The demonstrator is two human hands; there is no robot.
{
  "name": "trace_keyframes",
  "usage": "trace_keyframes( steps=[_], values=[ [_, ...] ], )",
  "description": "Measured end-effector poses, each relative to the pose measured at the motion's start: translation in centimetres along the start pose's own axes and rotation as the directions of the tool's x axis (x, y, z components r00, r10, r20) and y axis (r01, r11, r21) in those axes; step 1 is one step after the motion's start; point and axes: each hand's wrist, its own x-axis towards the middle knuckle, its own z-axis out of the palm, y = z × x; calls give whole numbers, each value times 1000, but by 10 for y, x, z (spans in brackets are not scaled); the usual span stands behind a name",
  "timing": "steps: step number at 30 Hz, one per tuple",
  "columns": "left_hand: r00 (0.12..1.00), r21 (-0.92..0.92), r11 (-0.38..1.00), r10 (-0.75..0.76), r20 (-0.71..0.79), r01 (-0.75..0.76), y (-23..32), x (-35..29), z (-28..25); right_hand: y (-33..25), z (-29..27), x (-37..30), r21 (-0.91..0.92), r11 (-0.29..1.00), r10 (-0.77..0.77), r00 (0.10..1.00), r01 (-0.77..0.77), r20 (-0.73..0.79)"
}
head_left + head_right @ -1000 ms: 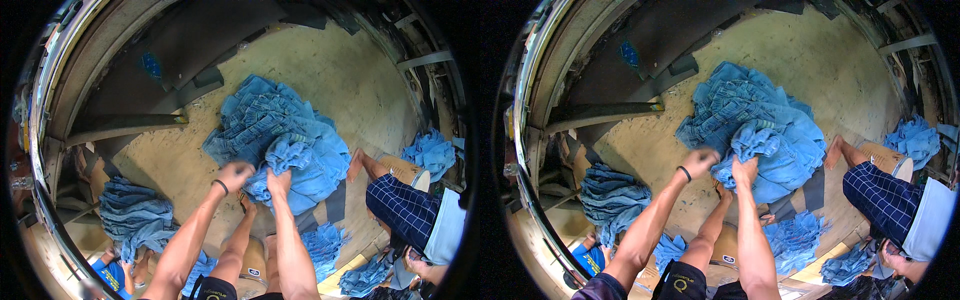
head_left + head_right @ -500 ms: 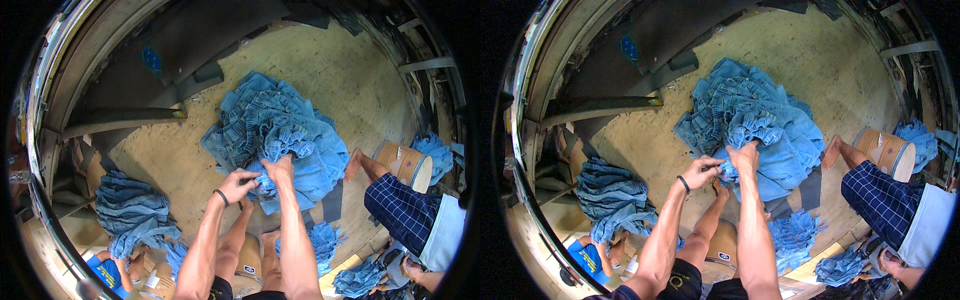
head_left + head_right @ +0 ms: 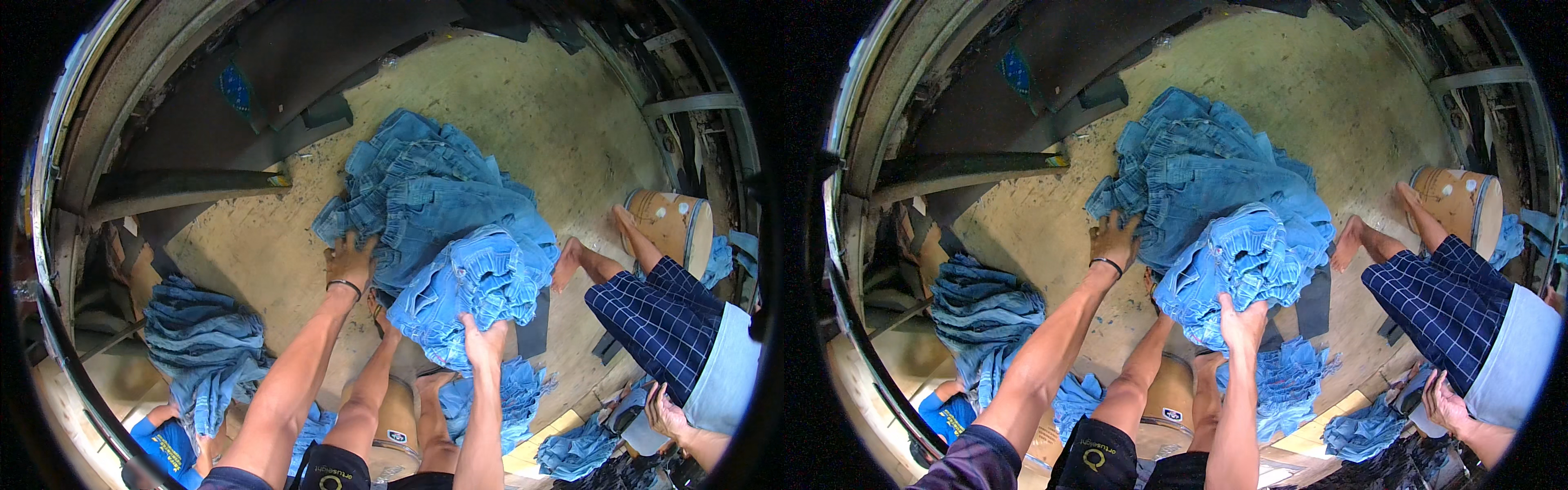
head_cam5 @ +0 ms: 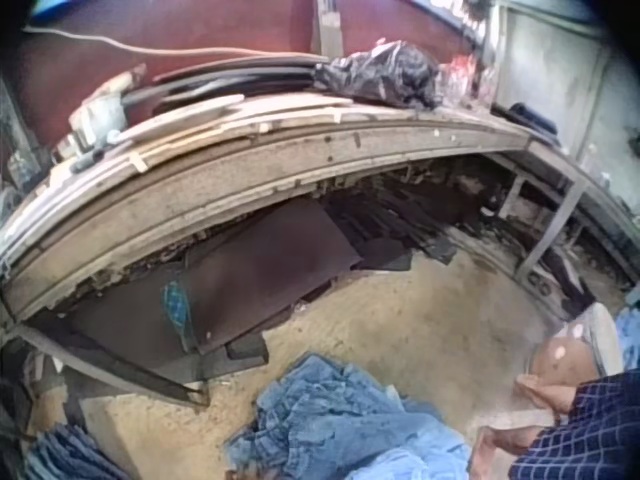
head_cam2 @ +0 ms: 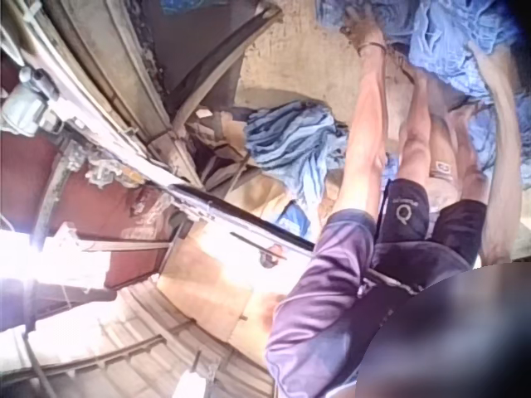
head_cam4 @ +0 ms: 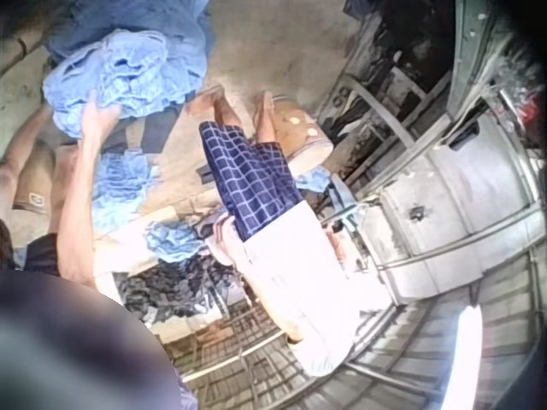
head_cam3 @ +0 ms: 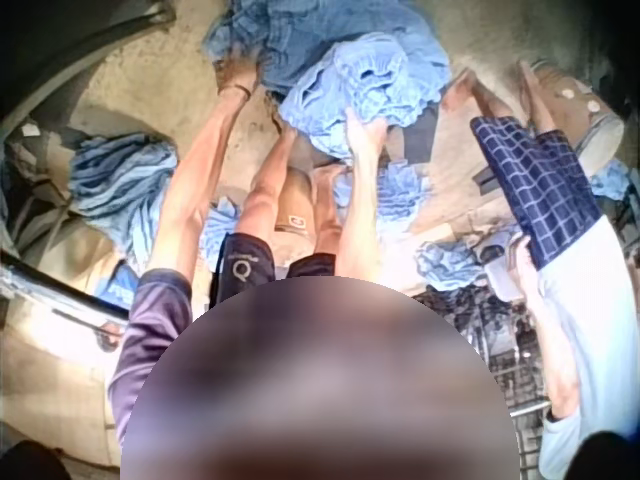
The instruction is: The person sits on the floor and sorts through a large pile of denim shorts, picking them up, shaking them out, and stacking them into a neat pile. The person occasionally lifts the stack to adjust it and continues the repetitive sorting process.
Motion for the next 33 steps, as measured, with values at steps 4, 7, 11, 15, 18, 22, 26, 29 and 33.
trace_keyframes(
  steps=[4,7,11,15,18,22,26,29,33],
  values=[
    [992,-208,971,-111,54,120,-1,16,-15,-6,19,16,-168,982,79,997,-82,-28],
    [982,-593,792,38,-186,-143,5,11,-31,-33,52,42,-128,986,106,994,-104,10],
    [983,-748,654,181,13,-110,44,-39,-47,-63,89,70,130,991,-6,958,-32,285],
    [991,-788,603,48,-121,-126,96,-85,-55,-54,75,79,-268,960,42,910,78,413],
    [996,-797,598,19,-91,-84,126,-100,-59,-36,51,84,-298,952,50,918,75,393],
    [978,-982,161,165,129,102,141,-110,-62,-4,6,72,28,1000,-4,933,-6,360],
    [957,-957,5,-38,289,289,149,-108,-54,32,-65,12,149,988,-61,979,31,197],
    [992,-966,228,-1,-123,-119,171,-104,-30,52,-130,-54,155,976,-174,976,153,131],
    [954,-920,385,297,46,-75,226,-131,27,77,-202,-112,241,955,-171,985,171,-20]
  ],
)
